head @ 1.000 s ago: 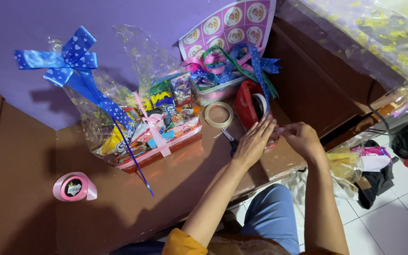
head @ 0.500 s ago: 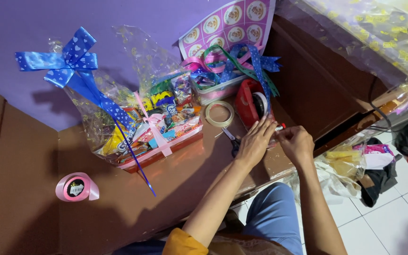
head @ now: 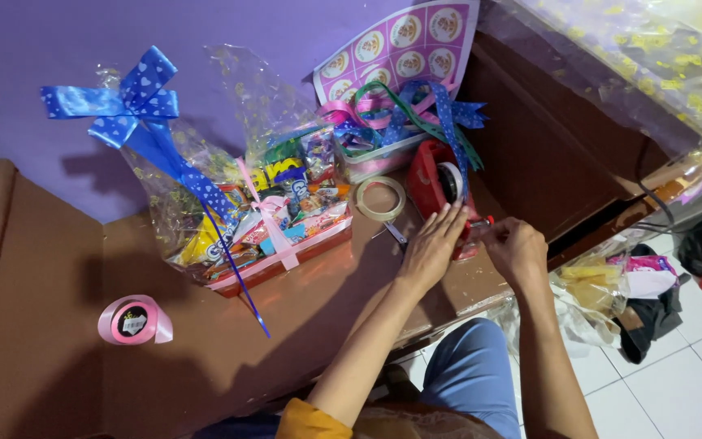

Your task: Finalizing the decoration of a gift parcel by tying and adjusting a blue ribbon bow.

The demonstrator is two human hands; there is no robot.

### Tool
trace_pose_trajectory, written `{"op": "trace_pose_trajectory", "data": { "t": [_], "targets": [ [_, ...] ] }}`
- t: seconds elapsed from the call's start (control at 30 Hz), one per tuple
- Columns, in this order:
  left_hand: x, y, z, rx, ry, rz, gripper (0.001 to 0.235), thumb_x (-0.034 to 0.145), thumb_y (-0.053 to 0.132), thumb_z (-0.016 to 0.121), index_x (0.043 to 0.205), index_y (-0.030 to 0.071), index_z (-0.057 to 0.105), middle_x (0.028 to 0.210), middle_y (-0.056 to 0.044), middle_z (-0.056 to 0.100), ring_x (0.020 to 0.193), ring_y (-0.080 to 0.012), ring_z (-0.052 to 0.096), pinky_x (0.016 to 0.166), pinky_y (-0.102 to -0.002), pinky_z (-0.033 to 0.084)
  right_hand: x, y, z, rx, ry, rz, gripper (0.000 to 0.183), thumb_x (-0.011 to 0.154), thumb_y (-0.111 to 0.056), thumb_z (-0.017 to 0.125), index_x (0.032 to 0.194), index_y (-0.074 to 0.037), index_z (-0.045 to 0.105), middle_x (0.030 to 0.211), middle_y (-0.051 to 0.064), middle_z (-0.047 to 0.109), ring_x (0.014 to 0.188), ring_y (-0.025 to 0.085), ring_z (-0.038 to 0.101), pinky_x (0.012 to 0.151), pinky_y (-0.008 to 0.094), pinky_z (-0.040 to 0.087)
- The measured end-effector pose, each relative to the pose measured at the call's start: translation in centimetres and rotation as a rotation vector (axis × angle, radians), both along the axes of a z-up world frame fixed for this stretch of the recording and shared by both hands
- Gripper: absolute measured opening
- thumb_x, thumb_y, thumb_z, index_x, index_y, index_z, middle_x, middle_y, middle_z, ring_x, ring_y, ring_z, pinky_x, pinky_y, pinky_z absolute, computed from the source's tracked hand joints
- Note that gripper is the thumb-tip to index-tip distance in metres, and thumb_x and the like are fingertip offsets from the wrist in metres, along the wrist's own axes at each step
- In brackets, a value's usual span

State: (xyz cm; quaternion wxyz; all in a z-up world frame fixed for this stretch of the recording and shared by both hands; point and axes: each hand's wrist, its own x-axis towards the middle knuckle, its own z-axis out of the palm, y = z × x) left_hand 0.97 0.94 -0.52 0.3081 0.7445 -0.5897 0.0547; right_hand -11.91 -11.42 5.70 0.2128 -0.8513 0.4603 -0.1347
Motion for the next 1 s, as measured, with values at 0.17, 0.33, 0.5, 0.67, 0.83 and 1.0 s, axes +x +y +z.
{"op": "trace_pose_trajectory", "data": {
  "t": [0.17,0.33,0.5,0.67,0.83,1.0],
  "targets": [
    [1.8,3.1,1.6,-0.078,0.002,0.102,0.067,0.1,0.017,0.061,0.16,0.008,0.034,0.163,-0.02,0.039,0.15,-0.0335,0.04,0.123,-0.045,0.034,3.3,2.7,6.3,0.003,-0.23,0.09,0.029,0.091,-0.032,0.074,0.113,-0.013,0.074,0.103,0.017,0.074,0.106,0.042,0.069,0.089,0.058,0.054],
    [2.8,6.5,2.2,-0.093,0.017,0.182,0.065,0.1,0.018,0.062,0.159,0.005,0.036,0.16,-0.022,0.041,0.146,-0.0362,0.044,0.12,-0.046,0.038,8.3,-1.4,4.3,0.062,-0.267,0.149,0.045,0.09,-0.032,0.076,0.127,-0.012,0.06,0.12,0.017,0.073,0.116,0.039,0.067,0.099,0.056,0.05],
    [3.2,8.3,1.2,-0.081,0.058,0.231,0.064,0.099,0.016,0.061,0.157,0.004,0.038,0.161,-0.023,0.04,0.148,-0.0366,0.041,0.12,-0.046,0.037,12.5,-5.0,3.8,0.035,-0.173,0.079,0.06,0.083,-0.039,0.083,0.128,-0.014,0.051,0.118,0.022,0.072,0.115,0.045,0.066,0.099,0.056,0.051],
    [3.5,9.7,1.5,-0.086,0.104,0.251,0.062,0.099,0.014,0.06,0.156,0.003,0.039,0.16,-0.024,0.041,0.148,-0.0382,0.04,0.121,-0.047,0.036,14.8,-8.3,4.0,-0.131,-0.154,0.025,0.041,0.09,-0.016,0.071,0.126,-0.014,0.051,0.104,0.022,0.074,0.107,0.044,0.07,0.093,0.055,0.055],
    [4.0,10.8,1.6,-0.08,0.127,0.268,0.061,0.099,0.013,0.059,0.156,0.003,0.039,0.16,-0.025,0.039,0.149,-0.0396,0.038,0.121,-0.048,0.035,13.2,-9.4,4.3,0.032,-0.34,0.039,0.032,0.099,-0.027,0.06,0.122,-0.006,0.058,0.1,0.028,0.072,0.103,0.046,0.07,0.096,0.057,0.049],
    [4.3,11.2,2.1,-0.182,0.106,0.291,0.059,0.098,0.012,0.061,0.153,0.002,0.043,0.159,-0.025,0.042,0.146,-0.0415,0.042,0.118,-0.051,0.038,11.5,-10.1,3.2,-0.073,-0.028,0.106,0.048,0.09,-0.029,0.072,0.132,-0.02,0.049,0.102,0.012,0.078,0.107,0.039,0.071,0.091,0.055,0.055]
  ]
}}
